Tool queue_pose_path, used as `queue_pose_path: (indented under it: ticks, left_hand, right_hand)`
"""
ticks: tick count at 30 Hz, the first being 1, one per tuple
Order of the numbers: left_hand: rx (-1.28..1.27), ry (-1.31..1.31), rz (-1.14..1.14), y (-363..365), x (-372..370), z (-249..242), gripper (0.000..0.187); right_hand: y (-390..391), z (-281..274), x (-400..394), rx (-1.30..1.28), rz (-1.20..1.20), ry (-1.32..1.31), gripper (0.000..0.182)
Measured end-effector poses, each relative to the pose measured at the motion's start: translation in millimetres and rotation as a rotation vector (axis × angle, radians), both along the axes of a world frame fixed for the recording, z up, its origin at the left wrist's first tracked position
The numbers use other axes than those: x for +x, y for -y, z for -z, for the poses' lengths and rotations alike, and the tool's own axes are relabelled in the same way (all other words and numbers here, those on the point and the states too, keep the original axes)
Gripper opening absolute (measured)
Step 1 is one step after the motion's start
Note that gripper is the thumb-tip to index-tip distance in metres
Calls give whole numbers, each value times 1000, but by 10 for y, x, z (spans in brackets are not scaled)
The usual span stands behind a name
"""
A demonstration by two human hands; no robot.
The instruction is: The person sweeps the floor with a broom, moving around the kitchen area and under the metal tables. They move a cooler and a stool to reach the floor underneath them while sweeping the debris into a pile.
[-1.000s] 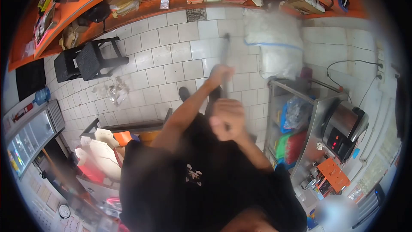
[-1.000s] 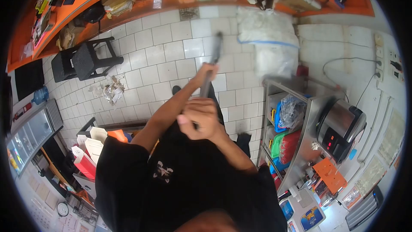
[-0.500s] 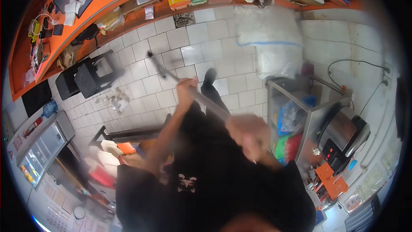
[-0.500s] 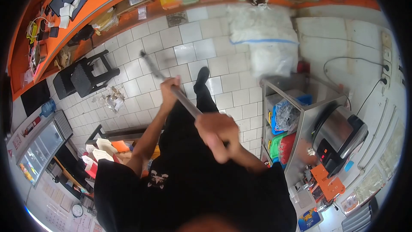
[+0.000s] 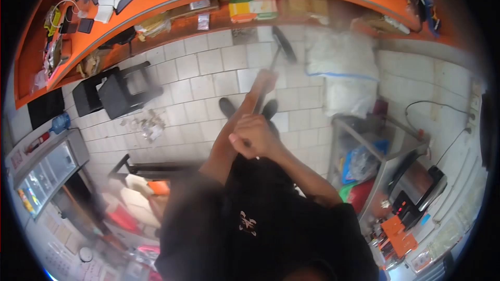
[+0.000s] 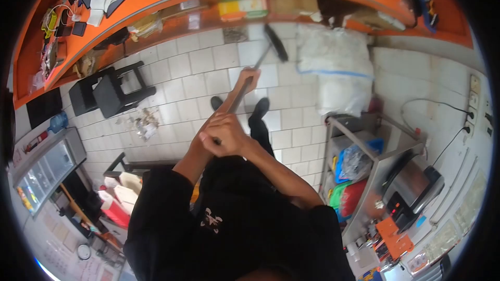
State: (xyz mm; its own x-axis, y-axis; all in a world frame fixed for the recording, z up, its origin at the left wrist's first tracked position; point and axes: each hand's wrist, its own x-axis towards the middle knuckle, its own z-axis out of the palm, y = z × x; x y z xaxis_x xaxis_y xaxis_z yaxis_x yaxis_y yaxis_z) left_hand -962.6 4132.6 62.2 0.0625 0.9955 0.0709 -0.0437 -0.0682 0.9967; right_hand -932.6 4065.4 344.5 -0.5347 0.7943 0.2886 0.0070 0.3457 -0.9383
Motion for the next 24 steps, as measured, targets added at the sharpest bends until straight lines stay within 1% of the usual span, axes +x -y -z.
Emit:
queue_pose_path:
  ticks: [1,4,5,7,8,9,11,12,13,14,15,16,17,19,20,21,22,23,24]
  left_hand:
    - [43,-5,-88,209,-239,66,31]
    - [278,-532,-195,791,-1316,-219,25]
    - [165,-456,-262,1029,-1614,-252,26]
    - [-80,-534,-302,1415,-2199,-408,32]
    - [-84,-642,-386,1567,-2409,-391,37]
    - [-81,-705,-369,1685,-2638,-333,41]
    - [-211,-695,-326,1732,-2894,-493,44]
    - [-280,-643,-288,1756,-2986,-459,47]
    - [-274,-633,-306,1715,-2986,-533,47]
    - [-212,-664,-319,1672,-2910,-737,47]
    - [-157,-696,-331,1628,-2812,-960,48]
    - [-107,-635,-331,1570,-2718,-1175,45]
    - [-51,-546,-363,1502,-2599,-1359,39]
    - [80,-410,-368,1270,-2329,-1601,38]
    - [27,-344,-328,1207,-2234,-1537,27]
    - [158,-252,-364,1010,-2096,-1464,36]
    - [145,-238,-355,826,-2021,-1429,35]
    - [122,-231,-299,664,-1982,-1217,36]
    - [-53,-15,-192,533,-2006,-952,37]
  right_hand:
    - [65,-131,-207,-60,-26,-114,25]
    - [316,-354,-792,-122,-131,-279,26]
    - [412,-366,-965,-137,-162,-325,28]
    - [554,-356,-1256,-173,-160,-354,29]
    - [600,-329,-1372,-213,-159,-392,29]
    - [571,-255,-1437,-207,-173,-389,29]
    - [517,-130,-1453,-359,-57,-401,29]
    - [508,-126,-1388,-439,-6,-348,29]
    - [457,-125,-1293,-511,41,-292,30]
    - [386,-302,-1217,-471,45,-312,30]
    - [317,-592,-1159,-439,48,-331,31]
    - [262,-833,-1128,-373,-54,-368,32]
    - [253,-1068,-1131,-318,-154,-407,32]
    - [282,-1411,-1231,-209,-261,-333,31]
    - [255,-1462,-1322,-208,-279,-331,31]
    - [239,-1490,-1431,-133,-276,-235,30]
    - [234,-1486,-1539,-56,-272,-141,30]
    - [196,-1344,-1660,22,-245,-32,31]
    - [161,-1140,-1818,54,-174,62,32]
